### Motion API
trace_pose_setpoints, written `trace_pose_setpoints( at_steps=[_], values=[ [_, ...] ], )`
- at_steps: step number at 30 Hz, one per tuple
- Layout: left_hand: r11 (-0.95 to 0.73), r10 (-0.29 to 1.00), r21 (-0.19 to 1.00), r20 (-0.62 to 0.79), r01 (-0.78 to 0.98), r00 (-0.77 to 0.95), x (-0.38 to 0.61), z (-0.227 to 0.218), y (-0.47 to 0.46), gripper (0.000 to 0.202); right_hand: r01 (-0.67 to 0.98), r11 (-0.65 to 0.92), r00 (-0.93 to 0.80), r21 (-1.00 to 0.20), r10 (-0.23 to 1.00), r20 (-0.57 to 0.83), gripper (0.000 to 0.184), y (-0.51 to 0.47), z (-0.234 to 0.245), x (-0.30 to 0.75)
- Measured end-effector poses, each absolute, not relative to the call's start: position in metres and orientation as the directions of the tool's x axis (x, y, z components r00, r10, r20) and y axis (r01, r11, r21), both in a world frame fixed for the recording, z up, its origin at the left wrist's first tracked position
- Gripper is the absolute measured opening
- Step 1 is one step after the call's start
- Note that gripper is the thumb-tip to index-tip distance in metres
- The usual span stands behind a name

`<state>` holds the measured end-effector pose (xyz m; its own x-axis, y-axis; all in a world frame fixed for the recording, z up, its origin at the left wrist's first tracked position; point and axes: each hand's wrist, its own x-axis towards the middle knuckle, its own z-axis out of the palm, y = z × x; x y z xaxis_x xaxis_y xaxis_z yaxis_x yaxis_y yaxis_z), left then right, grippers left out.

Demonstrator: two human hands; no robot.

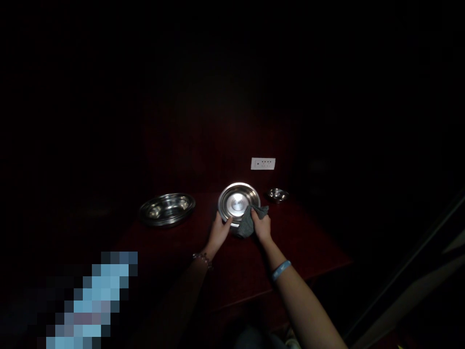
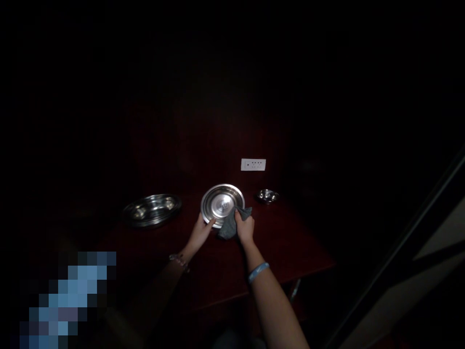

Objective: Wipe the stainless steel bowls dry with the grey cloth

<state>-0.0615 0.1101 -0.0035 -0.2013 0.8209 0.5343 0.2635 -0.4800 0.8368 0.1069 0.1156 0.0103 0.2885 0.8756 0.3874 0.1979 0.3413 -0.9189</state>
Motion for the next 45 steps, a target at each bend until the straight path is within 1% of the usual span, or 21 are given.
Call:
trace_pose_setpoints(
  at_steps=[3,8,12,15,18,23,27,30,33,35,39,45],
  values=[
    [-0.431,0.855,0.869,0.480,0.245,-0.197,-0.062,0.005,0.105,0.049,0.213,0.333,0.283,-0.919,0.879,0.384,0.036,0.115,0.010,0.108],
    [-0.474,0.843,0.863,0.502,0.177,-0.193,-0.068,0.014,0.104,0.043,0.217,0.326,0.282,-0.920,0.881,0.379,0.033,0.115,0.010,0.109],
    [-0.455,0.864,0.881,0.472,0.132,-0.174,-0.071,0.013,0.107,0.038,0.216,0.321,0.276,-0.922,0.886,0.373,0.033,0.117,0.008,0.109],
    [-0.453,0.864,0.878,0.475,0.152,-0.167,-0.071,0.011,0.107,0.037,0.221,0.312,0.287,-0.924,0.885,0.368,0.035,0.118,0.006,0.109],
    [-0.435,0.865,0.871,0.474,0.228,-0.165,-0.070,0.009,0.106,0.037,0.239,0.308,0.302,-0.921,0.878,0.372,0.036,0.119,0.006,0.109],
    [-0.368,0.883,0.862,0.442,0.349,-0.159,-0.070,0.013,0.099,0.045,0.298,0.313,0.299,-0.902,0.867,0.400,0.035,0.116,0.009,0.110],
    [-0.342,0.887,0.863,0.427,0.372,-0.177,-0.070,0.016,0.094,0.064,0.300,0.319,0.307,-0.899,0.860,0.408,0.034,0.112,0.013,0.110],
    [-0.398,0.852,0.827,0.493,0.397,-0.174,-0.070,0.015,0.092,0.075,0.298,0.316,0.322,-0.901,0.855,0.406,0.034,0.110,0.016,0.110],
    [-0.509,0.759,0.721,0.634,0.471,-0.151,-0.069,0.014,0.091,0.077,0.301,0.306,0.349,-0.903,0.846,0.403,0.034,0.108,0.017,0.110],
    [-0.548,0.713,0.660,0.690,0.513,-0.124,-0.067,0.014,0.088,0.075,0.302,0.300,0.375,-0.905,0.835,0.402,0.034,0.109,0.017,0.111],
    [-0.547,0.712,0.624,0.697,0.558,-0.082,-0.065,0.019,0.082,0.069,0.304,0.285,0.423,-0.909,0.814,0.397,0.033,0.111,0.015,0.112],
    [-0.526,0.700,0.599,0.708,0.604,-0.092,-0.068,0.025,0.079,0.050,0.321,0.238,0.444,-0.917,0.817,0.368,0.035,0.113,0.013,0.115]
  ],
)
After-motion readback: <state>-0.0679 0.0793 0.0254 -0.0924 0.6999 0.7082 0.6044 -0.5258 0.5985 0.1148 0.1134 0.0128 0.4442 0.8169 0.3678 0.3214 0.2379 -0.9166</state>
